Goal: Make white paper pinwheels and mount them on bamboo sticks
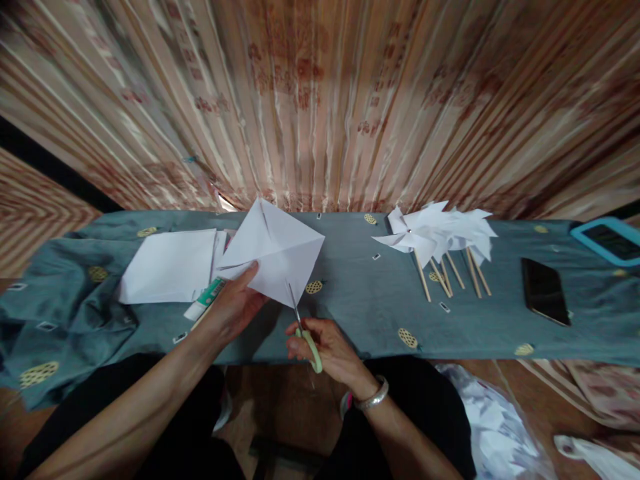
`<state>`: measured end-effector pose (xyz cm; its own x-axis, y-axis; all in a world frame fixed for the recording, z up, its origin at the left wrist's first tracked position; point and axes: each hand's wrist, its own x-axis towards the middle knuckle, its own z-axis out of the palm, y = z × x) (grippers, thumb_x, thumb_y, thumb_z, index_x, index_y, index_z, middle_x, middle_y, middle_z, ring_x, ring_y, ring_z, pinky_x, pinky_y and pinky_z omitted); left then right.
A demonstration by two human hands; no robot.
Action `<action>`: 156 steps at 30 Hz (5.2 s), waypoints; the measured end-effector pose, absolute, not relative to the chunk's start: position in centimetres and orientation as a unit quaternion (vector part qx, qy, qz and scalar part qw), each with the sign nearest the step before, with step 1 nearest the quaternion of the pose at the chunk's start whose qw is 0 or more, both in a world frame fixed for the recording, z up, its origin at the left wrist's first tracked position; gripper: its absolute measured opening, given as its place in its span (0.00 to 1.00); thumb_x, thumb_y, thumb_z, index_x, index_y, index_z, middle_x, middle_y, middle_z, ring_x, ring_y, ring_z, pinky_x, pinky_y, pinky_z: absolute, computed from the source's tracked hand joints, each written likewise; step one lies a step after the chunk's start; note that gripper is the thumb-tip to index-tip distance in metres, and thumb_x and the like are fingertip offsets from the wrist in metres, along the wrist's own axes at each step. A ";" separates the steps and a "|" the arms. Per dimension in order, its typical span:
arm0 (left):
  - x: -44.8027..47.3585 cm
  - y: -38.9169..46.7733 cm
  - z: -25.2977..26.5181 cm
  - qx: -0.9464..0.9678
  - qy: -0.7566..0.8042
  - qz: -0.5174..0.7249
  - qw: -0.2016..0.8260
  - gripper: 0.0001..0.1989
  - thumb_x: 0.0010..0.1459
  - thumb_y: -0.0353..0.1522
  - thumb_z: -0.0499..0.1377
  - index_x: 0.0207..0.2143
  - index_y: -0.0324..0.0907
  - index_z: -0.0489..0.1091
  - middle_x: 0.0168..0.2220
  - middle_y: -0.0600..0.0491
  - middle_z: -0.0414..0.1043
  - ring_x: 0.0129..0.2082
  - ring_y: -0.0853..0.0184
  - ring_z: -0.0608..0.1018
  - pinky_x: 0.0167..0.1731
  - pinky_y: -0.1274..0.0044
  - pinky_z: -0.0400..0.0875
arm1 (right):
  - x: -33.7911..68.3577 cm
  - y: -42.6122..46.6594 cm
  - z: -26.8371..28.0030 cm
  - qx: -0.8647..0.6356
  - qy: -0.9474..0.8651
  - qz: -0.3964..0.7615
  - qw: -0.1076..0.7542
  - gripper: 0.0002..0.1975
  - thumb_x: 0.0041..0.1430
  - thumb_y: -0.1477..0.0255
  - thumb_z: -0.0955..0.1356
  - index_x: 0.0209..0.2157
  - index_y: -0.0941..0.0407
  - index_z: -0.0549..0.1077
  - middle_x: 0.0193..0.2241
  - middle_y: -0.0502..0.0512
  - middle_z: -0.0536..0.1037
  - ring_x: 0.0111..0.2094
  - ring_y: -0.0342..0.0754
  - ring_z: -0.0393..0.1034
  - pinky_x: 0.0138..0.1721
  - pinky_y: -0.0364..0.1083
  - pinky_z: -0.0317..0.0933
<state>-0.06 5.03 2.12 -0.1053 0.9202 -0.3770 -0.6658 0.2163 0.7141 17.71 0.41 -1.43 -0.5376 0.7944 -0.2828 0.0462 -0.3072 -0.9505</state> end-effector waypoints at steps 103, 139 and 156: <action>0.5 3.8 2.5 0.154 0.422 0.532 0.718 0.12 0.58 0.27 0.59 0.46 0.40 0.71 0.38 0.49 0.79 0.35 0.64 0.81 0.34 0.77 0.78 | 17.3 0.9 -2.1 -0.435 -0.471 0.695 0.325 0.21 0.42 0.57 0.76 0.33 0.58 0.75 0.19 0.46 0.74 0.21 0.40 0.67 0.22 0.40 0.59; 0.1 3.8 1.8 0.182 0.418 0.542 0.706 0.08 0.58 0.27 0.59 0.41 0.40 0.72 0.37 0.51 0.77 0.33 0.67 0.80 0.30 0.77 0.79 | 17.0 0.7 -2.3 -0.426 -0.456 0.709 0.329 0.24 0.43 0.56 0.76 0.38 0.58 0.73 0.17 0.46 0.74 0.18 0.39 0.66 0.21 0.39 0.60; 0.0 4.1 1.7 0.141 0.424 0.561 0.697 0.10 0.58 0.25 0.59 0.43 0.39 0.70 0.36 0.52 0.78 0.31 0.69 0.80 0.28 0.81 0.77 | 16.9 0.3 -2.3 -0.414 -0.488 0.698 0.322 0.27 0.48 0.51 0.72 0.41 0.58 0.72 0.17 0.47 0.73 0.20 0.41 0.66 0.22 0.40 0.60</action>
